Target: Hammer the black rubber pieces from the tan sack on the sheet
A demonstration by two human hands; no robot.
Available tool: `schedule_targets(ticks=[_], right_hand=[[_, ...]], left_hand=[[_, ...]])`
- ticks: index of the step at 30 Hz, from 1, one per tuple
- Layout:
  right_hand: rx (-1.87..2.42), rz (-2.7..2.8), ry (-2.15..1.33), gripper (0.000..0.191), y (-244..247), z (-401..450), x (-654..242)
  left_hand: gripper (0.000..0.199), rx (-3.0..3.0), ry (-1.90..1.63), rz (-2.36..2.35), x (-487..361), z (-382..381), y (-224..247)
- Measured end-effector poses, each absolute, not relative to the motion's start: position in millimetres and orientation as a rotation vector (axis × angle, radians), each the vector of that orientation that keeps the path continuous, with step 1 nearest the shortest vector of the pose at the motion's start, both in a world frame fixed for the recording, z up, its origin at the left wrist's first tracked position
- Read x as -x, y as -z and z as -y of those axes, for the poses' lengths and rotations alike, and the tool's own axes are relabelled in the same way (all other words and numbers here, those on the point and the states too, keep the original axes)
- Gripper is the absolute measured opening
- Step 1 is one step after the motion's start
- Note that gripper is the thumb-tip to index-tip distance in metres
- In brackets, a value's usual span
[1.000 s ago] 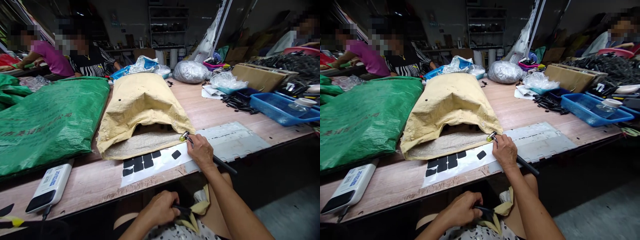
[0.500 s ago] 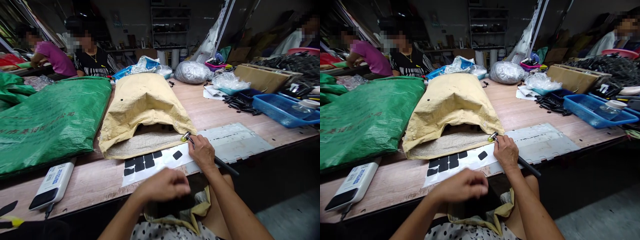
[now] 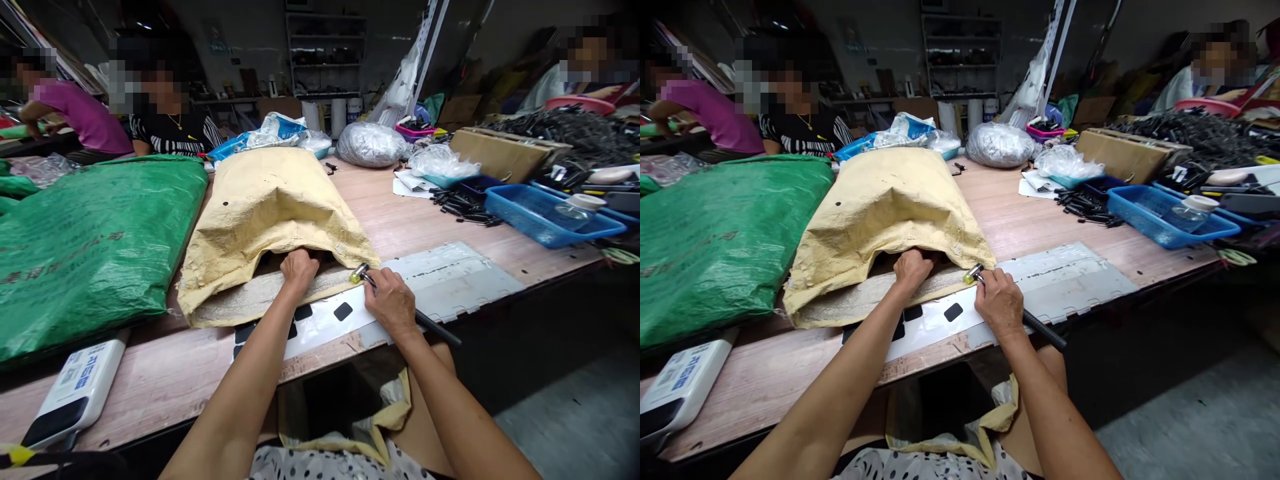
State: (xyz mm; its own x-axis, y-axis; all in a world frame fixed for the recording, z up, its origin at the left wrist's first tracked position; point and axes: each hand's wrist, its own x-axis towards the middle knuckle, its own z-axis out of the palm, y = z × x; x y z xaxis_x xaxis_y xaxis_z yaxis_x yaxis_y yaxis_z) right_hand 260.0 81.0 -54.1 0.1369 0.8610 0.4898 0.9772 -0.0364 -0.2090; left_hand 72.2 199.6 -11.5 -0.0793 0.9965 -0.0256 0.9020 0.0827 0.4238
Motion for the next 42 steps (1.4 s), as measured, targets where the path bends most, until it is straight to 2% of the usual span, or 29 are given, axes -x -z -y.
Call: schedule_targets(ticks=[4, 11, 20, 27, 31, 42], right_hand=[[1.926, 1.751, 0.312, 0.019, 54.5, -80.7, -260.3], [1.91, 1.746, 0.303, 0.021, 54.6, -78.6, -260.0], [1.879, 1.762, 0.187, 0.026, 49.2, -80.2, -268.5], [1.464, 1.687, -0.053, 0.028, 15.8, -52.0, -245.8], [1.306, 1.793, -0.245, 0.027, 12.2, -39.7, -217.6], [1.427, 1.996, -0.195, 0.03, 22.9, -34.2, -195.1]], left_hand=[[0.024, -1.995, -0.479, -1.968, -45.5, -171.7, 4.4], [0.011, -2.169, -0.698, -1.309, -10.5, -95.4, 22.9], [0.013, -2.113, -0.81, -1.272, -10.4, -91.4, 41.3], [0.013, -2.031, -0.808, -1.303, -11.8, -91.0, 40.1], [0.012, -1.994, -0.827, -1.296, -13.1, -91.2, 41.2], [0.006, -1.997, -0.85, -1.288, -14.0, -92.5, 41.0]])
